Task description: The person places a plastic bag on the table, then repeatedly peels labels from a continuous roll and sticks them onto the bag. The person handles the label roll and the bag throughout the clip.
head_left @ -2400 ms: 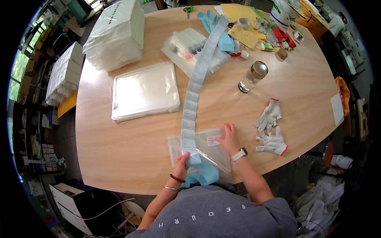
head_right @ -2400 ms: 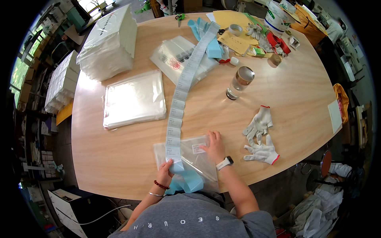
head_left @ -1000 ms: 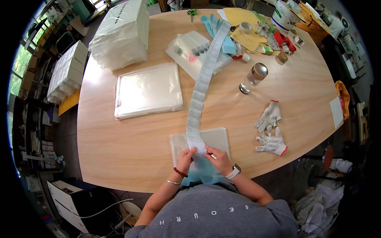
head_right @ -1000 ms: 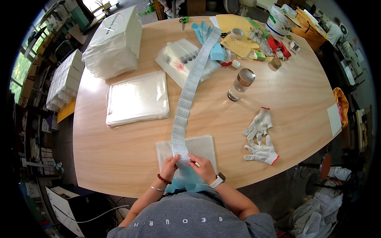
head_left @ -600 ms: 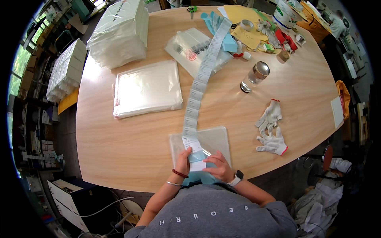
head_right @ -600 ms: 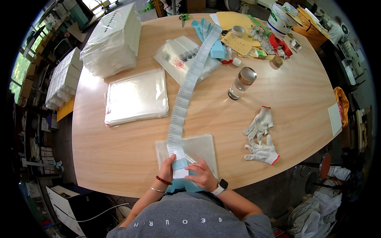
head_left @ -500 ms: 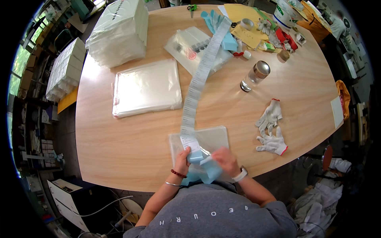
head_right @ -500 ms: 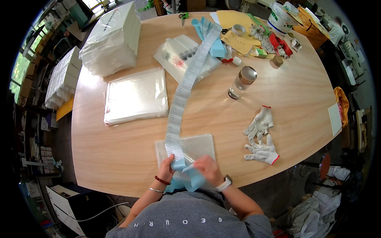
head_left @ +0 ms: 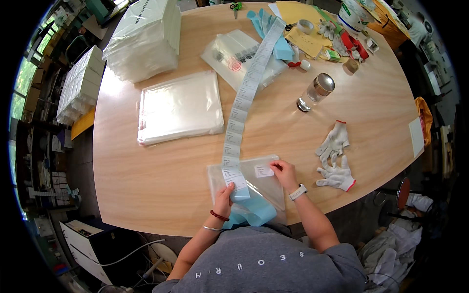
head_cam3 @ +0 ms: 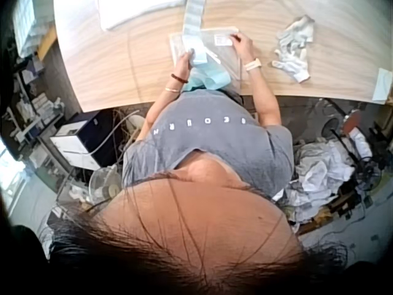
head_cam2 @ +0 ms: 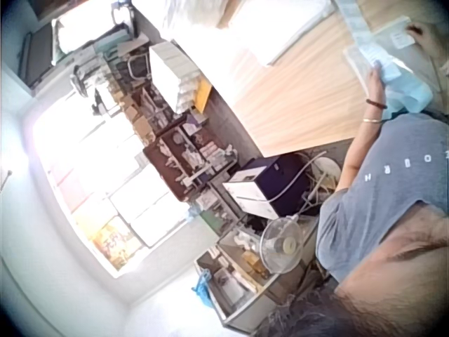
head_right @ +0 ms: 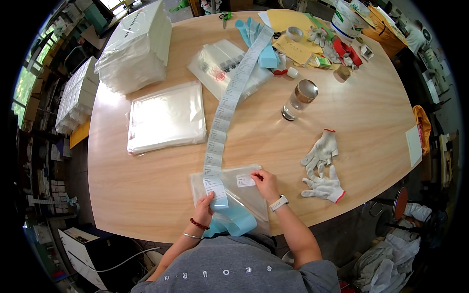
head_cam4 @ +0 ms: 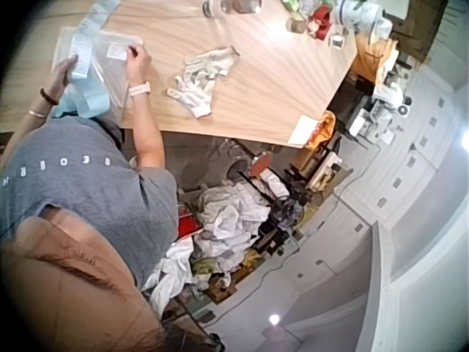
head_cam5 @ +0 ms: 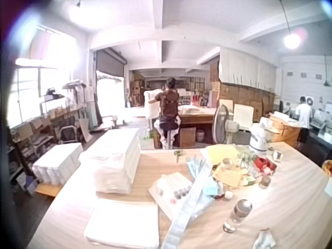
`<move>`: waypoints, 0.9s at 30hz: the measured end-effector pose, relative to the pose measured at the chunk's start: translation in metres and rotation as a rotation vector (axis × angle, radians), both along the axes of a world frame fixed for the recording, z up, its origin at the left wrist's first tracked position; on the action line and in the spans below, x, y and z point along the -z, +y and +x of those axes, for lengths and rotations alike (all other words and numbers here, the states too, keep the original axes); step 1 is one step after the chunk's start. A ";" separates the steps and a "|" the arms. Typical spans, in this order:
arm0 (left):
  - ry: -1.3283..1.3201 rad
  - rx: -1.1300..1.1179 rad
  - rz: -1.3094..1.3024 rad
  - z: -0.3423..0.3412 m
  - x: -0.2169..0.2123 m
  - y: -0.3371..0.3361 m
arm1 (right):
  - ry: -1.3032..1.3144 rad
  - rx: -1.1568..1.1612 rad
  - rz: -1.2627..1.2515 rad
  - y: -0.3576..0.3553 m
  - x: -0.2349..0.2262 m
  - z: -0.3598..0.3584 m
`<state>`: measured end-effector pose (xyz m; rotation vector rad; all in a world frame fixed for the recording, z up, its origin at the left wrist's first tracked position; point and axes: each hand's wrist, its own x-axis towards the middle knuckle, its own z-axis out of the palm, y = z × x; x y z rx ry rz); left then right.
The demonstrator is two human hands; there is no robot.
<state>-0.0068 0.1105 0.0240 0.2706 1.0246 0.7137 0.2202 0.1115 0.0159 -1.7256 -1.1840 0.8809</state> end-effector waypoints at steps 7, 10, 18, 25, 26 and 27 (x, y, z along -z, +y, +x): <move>0.108 0.005 0.006 -0.003 0.019 -0.004 | -0.575 -0.056 0.125 0.002 -0.013 -0.021; 0.120 -0.025 0.005 0.004 0.005 -0.003 | -0.697 0.046 0.204 0.012 -0.019 -0.017; 0.005 0.011 0.019 -0.005 0.004 0.000 | -0.097 -0.184 -0.028 0.024 -0.006 0.027; -0.012 0.027 0.045 -0.009 0.002 0.001 | -0.546 -0.197 0.315 0.015 -0.026 0.016; -0.028 0.034 0.053 -0.010 -0.001 0.001 | -0.583 -0.178 0.399 0.015 -0.032 0.013; -0.045 0.041 0.061 -0.010 -0.005 0.002 | -0.619 -0.158 0.483 0.015 -0.036 0.010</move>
